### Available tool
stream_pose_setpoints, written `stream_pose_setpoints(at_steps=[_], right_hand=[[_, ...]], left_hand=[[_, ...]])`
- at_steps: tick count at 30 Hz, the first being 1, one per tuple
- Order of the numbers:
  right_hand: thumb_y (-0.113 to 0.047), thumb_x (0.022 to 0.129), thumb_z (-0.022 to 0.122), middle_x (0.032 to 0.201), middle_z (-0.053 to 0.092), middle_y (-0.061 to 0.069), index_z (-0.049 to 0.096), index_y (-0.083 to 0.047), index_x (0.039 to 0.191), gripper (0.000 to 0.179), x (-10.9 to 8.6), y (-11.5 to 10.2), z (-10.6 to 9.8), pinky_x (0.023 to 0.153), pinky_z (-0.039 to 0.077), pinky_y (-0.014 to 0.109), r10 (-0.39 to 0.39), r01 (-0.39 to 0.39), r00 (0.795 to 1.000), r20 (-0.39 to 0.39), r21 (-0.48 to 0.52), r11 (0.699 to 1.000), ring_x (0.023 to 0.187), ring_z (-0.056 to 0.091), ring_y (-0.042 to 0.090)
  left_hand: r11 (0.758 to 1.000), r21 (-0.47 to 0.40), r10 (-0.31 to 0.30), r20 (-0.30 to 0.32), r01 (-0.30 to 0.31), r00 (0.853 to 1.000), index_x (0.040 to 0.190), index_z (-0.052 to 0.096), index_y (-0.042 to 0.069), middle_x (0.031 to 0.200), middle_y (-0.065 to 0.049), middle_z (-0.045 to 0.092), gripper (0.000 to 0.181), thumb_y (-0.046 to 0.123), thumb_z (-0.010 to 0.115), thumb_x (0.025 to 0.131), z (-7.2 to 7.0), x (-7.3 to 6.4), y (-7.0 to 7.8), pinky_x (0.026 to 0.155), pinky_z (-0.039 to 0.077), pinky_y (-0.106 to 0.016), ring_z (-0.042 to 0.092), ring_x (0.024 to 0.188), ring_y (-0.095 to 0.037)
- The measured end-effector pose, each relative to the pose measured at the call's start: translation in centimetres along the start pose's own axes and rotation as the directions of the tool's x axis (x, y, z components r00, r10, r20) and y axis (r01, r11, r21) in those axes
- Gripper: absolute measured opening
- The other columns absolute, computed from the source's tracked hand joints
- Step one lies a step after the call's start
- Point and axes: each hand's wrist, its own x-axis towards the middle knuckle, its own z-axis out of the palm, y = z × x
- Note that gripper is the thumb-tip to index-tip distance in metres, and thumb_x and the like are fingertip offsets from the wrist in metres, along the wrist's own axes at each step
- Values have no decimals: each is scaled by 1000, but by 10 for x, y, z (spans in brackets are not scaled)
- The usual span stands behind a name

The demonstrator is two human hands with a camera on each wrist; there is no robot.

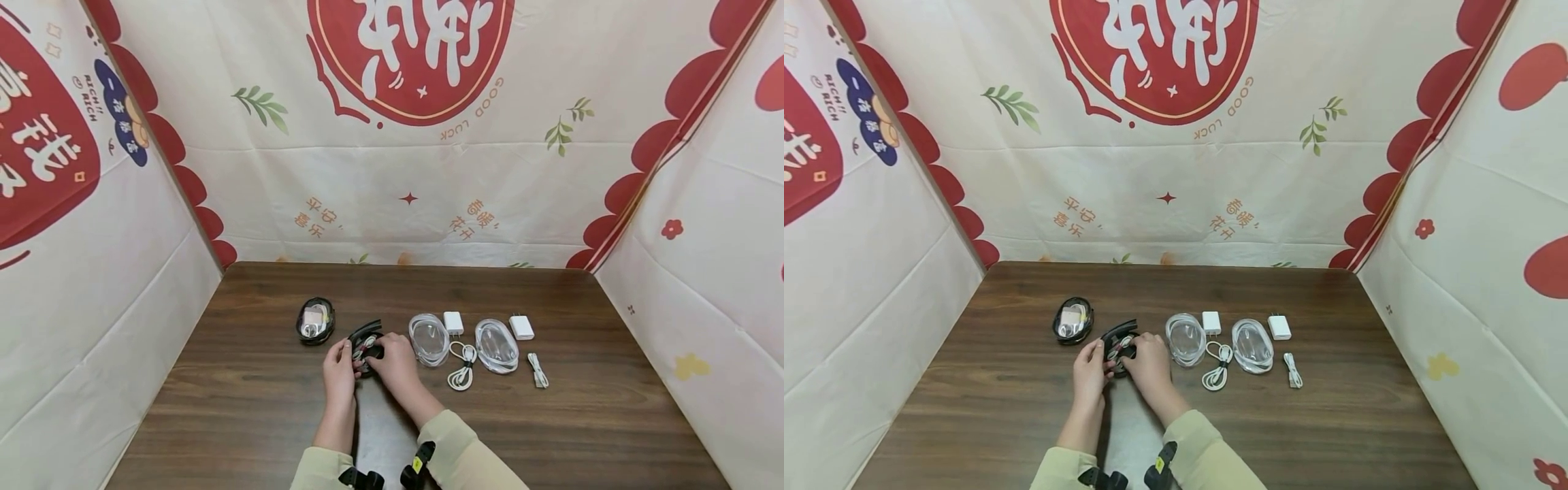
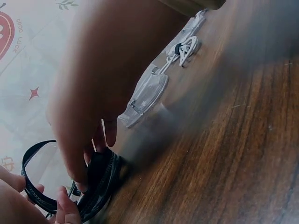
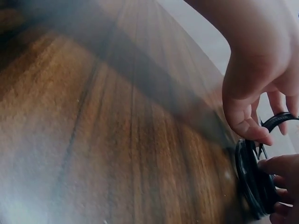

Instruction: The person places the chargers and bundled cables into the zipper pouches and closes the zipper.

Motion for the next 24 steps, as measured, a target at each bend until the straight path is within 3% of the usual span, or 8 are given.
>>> stream_pose_setpoints(at_steps=[5, 9, 12, 16, 20, 24], right_hand=[[-24, 70, 85, 89, 68, 7, 74, -6, 89, 29, -2, -3, 0, 74, 47, 38, 4, -4, 1000, 19, 15, 1000, 81, 57, 26], [-22, 81, 77, 97, 70, 8, 73, -5, 95, 23, -3, 0, -4, 82, 48, 40, 20, -28, 998, 62, 131, 991, 91, 60, 27], [-18, 87, 70, 99, 70, 8, 74, -4, 97, 18, -3, 4, -12, 85, 49, 40, 53, -64, 998, 45, 289, 955, 95, 62, 25], [-12, 92, 64, 97, 69, 6, 72, -1, 101, 16, -3, 10, -25, 79, 52, 34, 91, -76, 996, -11, 461, 884, 87, 64, 20], [-13, 94, 63, 101, 67, 4, 70, -1, 108, 19, -2, 14, -33, 81, 52, 33, 103, -68, 994, -38, 523, 849, 90, 62, 18], [-16, 93, 65, 112, 66, 6, 68, -3, 114, 25, -1, 15, -35, 95, 46, 42, 51, -19, 997, -52, 490, 872, 108, 59, 23]], left_hand=[[1000, 7, -18, 18, 17, 1000, 125, 57, -8, 111, -27, 59, 33, 16, 51, 102, -2, 1, -1, 49, 46, -20, 59, 62, -14], [999, 30, -37, 19, 36, 999, 126, 57, -6, 116, -25, 59, 34, 18, 51, 103, -8, 2, 0, 50, 46, -20, 61, 64, -16], [997, 63, -43, 29, 41, 999, 127, 57, -4, 118, -24, 59, 35, 19, 51, 103, -11, 2, 0, 51, 45, -21, 62, 65, -16], [993, 112, -34, 86, 25, 996, 127, 57, -4, 116, -26, 60, 35, 19, 52, 102, -16, 4, 2, 52, 45, -22, 62, 66, -15], [981, 191, 7, 155, -37, 988, 126, 59, -4, 110, -25, 62, 33, 17, 54, 101, -20, 7, 4, 53, 45, -24, 59, 65, -16], [954, 275, 60, 225, -122, 973, 120, 64, -3, 106, -21, 64, 28, 13, 58, 98, -23, 10, 6, 54, 46, -26, 60, 68, -24]])
